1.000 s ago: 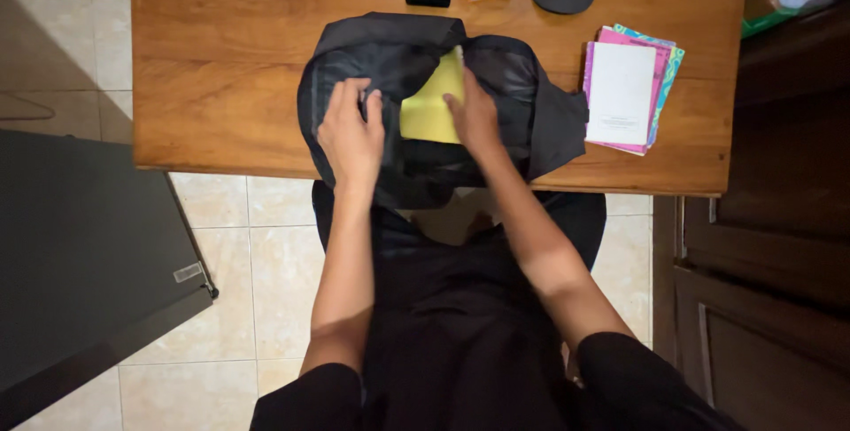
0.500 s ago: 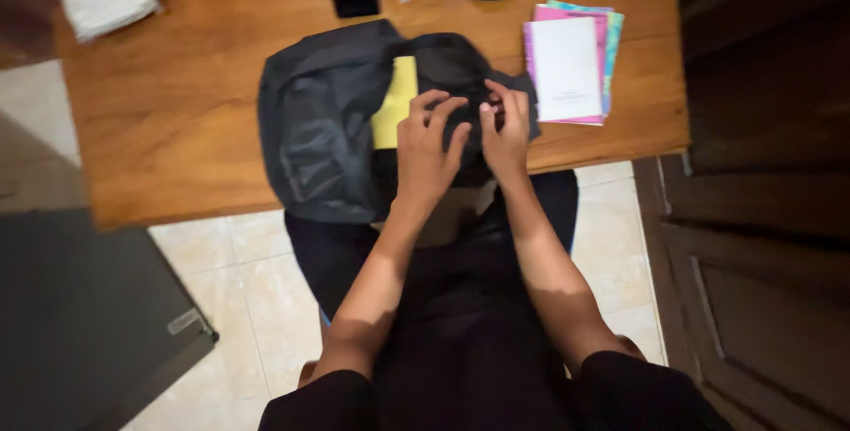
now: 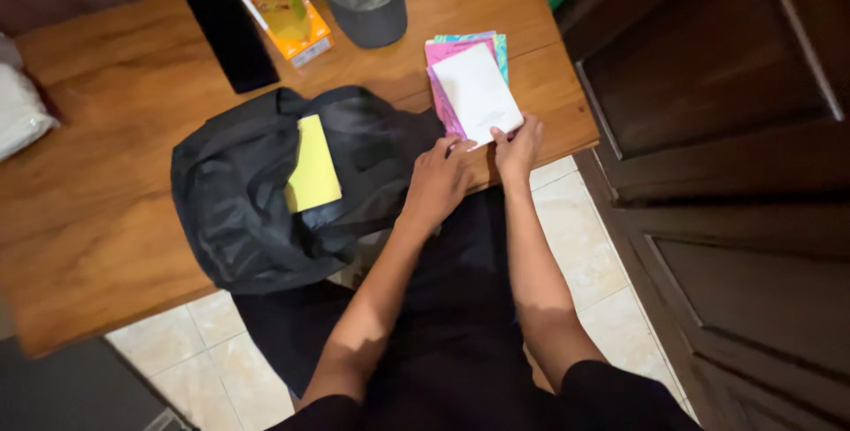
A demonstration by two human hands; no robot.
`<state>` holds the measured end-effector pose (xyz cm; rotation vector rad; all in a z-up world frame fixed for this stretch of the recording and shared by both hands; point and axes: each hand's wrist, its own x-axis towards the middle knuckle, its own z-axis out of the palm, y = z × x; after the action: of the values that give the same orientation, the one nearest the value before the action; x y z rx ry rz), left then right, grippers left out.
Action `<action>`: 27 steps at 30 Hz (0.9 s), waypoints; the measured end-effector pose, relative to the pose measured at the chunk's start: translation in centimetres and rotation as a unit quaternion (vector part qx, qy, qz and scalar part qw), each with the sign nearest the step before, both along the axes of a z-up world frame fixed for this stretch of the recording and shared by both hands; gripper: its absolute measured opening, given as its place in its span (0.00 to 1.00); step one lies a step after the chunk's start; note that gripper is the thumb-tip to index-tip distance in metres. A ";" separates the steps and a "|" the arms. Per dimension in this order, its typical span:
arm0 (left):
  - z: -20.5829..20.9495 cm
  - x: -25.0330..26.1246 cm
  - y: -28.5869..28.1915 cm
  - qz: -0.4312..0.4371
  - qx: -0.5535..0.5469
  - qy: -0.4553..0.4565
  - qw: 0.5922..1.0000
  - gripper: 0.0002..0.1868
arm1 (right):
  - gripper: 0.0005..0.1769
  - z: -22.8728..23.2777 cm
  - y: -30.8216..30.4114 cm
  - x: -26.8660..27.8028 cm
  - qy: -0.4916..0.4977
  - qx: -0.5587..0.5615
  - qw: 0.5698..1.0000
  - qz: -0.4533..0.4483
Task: The person sits at a wooden table and packs a black sling bag. They open the bag, place a wallet, glasses, a comb, and a stack of notebooks and papers inside, arranging the items into the main compartment.
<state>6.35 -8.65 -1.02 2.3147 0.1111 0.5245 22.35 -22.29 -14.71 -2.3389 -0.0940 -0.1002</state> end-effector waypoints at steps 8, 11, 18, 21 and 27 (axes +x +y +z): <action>-0.2 -0.2 1.1 0.041 -0.063 0.067 0.995 0.27 | 0.15 1.1 -0.9 -0.7 -0.027 0.291 0.956 0.028; -0.2 -0.4 1.9 0.088 -0.154 -0.066 0.982 0.38 | 0.17 2.6 0.4 -2.2 -0.007 0.393 0.918 0.056; -0.2 -5.3 9.0 0.226 -0.344 -0.061 0.909 0.20 | 0.21 3.5 3.9 -6.2 0.116 0.404 0.868 0.263; 0.6 -9.1 10.7 0.295 -0.259 -0.051 0.918 0.18 | 0.27 3.3 5.6 -8.9 0.205 0.390 0.841 0.313; 3.7 -13.8 11.8 0.387 -0.159 -0.047 0.907 0.15 | 0.29 2.8 8.9 -11.0 0.220 0.401 0.816 0.354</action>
<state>-7.42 3.15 2.72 1.8516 1.0205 0.9224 11.30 -13.40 -11.93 -1.3098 -0.5641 0.6496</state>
